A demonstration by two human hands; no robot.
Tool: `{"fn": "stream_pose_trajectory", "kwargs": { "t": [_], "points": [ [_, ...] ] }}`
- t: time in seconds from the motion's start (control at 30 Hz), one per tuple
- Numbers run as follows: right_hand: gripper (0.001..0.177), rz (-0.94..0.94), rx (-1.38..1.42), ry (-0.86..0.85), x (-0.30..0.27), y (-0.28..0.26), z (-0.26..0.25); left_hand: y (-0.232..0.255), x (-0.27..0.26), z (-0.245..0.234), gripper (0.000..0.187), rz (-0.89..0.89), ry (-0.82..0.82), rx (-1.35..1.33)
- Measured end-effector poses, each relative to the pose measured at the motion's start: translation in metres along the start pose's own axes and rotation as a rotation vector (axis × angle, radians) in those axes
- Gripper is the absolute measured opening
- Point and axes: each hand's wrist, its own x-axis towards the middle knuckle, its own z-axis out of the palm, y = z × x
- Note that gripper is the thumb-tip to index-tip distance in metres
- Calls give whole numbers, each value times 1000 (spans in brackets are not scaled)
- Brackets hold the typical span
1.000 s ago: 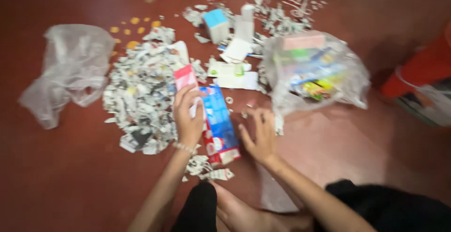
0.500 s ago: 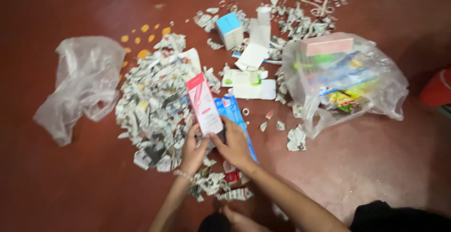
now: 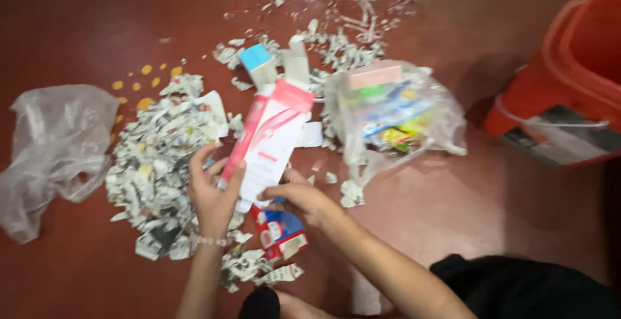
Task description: The person sits on the floor and sorts various discarded items, including plastic wrappers, boxes, and paper, into a clear plastic bag. They handle items one by one, placing them into the bag while surrounded by a pile of waste.
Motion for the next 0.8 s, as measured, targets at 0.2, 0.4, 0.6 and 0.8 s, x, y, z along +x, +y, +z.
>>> {"fn": "stream_pose_trajectory", "kwargs": {
  "t": [0.2, 0.4, 0.6, 0.8],
  "points": [
    [53, -516, -33, 288, -52, -87, -30, 89, 12, 80, 27, 132, -280, -195],
    [76, -757, -292, 709, -149, -141, -106, 106, -5, 130, 35, -153, -508, 477],
    [83, -146, -257, 538, -211, -146, -140, 69, -16, 176, 60, -78, -647, 650],
    [61, 141, -198, 453, -180, -139, -165, 31, -18, 183, 40, 40, -579, 140]
  ]
}}
